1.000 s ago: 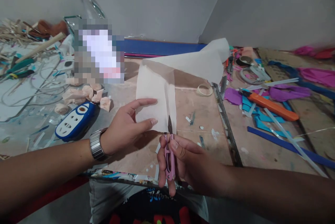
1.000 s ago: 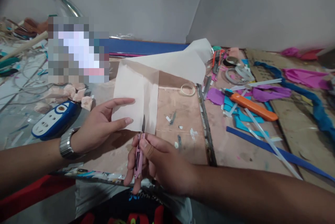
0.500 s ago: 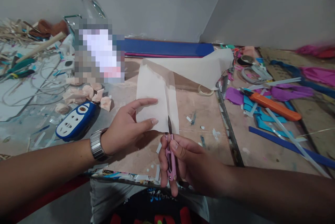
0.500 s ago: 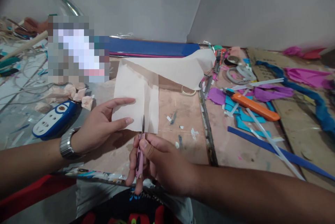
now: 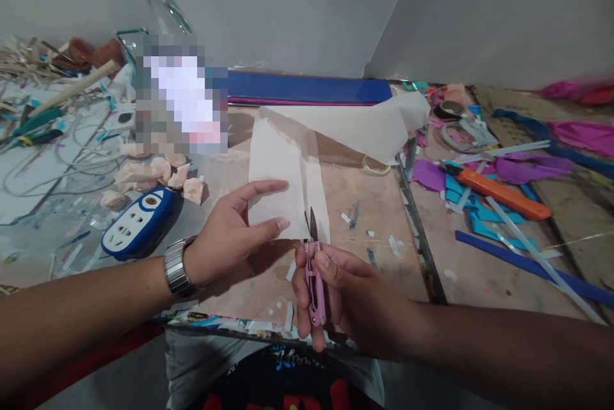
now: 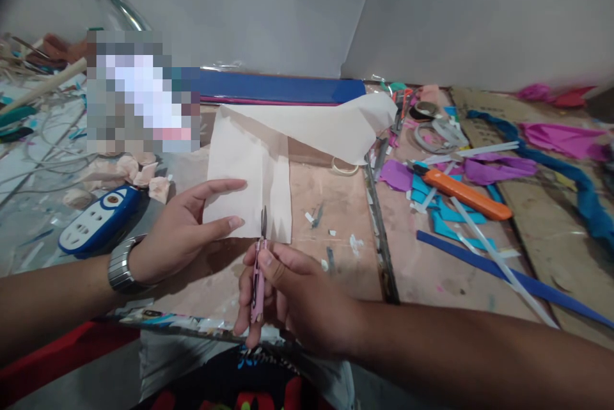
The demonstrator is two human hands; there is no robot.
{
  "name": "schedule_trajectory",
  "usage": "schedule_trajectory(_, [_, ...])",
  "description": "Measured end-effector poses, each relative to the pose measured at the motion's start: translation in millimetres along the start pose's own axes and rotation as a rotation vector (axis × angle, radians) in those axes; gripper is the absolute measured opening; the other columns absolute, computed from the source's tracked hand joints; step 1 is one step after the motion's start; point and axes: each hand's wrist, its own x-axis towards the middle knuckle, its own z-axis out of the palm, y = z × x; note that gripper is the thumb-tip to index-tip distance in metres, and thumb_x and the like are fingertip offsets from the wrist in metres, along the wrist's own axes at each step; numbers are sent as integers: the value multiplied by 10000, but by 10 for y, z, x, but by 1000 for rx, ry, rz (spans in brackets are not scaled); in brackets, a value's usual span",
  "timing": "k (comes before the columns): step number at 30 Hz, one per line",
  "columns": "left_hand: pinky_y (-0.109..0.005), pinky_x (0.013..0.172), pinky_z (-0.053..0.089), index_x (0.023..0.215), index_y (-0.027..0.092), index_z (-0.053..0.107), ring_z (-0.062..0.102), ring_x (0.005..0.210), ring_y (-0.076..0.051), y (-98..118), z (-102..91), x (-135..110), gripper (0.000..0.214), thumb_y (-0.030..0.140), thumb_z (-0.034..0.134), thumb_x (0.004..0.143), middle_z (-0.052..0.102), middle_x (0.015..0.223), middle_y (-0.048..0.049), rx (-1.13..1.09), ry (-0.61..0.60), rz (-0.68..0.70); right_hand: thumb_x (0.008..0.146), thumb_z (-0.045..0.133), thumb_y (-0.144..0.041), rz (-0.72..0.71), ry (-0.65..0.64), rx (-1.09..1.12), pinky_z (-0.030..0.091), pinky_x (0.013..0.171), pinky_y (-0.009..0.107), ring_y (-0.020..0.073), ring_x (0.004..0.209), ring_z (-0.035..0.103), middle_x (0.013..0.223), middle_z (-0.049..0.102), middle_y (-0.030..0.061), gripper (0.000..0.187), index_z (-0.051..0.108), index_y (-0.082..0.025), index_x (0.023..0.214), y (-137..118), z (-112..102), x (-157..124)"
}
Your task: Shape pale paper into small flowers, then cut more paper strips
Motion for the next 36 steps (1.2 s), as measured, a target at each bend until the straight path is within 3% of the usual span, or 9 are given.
schedule_trajectory(7, [-461,1143,504,1421,240,593,528,1422,-309,13,-2,0,660,332,832,813,599,1507,-72,-52,30,-15,1068,499,-421,52,-76,46,612,487,226,193,699,787,888,728,50,245,547,-199,1162,-6,-19,-12])
schedule_trajectory(12, [-451,1130,522,1451,217,560,545,1408,-308,6,-6,3,706,320,829,807,570,1539,-93,-72,40,13,1086,443,-442,98,-157,63,549,419,176,166,582,761,928,751,83,264,512,-211,1193,-3,-48,-37])
schedule_trajectory(16, [-463,1168,481,1469,239,543,547,1404,-307,11,-24,-9,717,326,822,815,536,1571,-87,-44,0,26,1060,492,-480,60,-86,12,566,416,186,136,531,726,882,727,34,302,538,-209,1184,-14,-28,-25])
schedule_trajectory(21, [-517,1283,308,1497,255,521,458,1480,-324,34,-35,-16,750,350,824,817,488,1609,-83,-10,-23,30,1035,537,-498,25,40,-68,491,359,139,94,465,657,829,694,3,322,557,-200,1154,-22,19,-10])
schedule_trajectory(30, [-508,1082,541,1566,272,421,644,1259,-317,38,14,-36,854,314,818,811,585,1496,-117,-155,-91,-81,1010,584,-508,6,85,-67,425,329,147,104,471,644,805,691,-6,339,520,-201,1141,-13,32,-6])
schedule_trajectory(36, [-477,1231,407,1533,229,471,443,1494,-327,39,8,-22,830,308,831,788,434,1645,-110,-44,-64,0,991,612,-525,11,88,-81,401,315,137,93,461,627,784,672,-23,345,502,-207,1071,-13,46,-3])
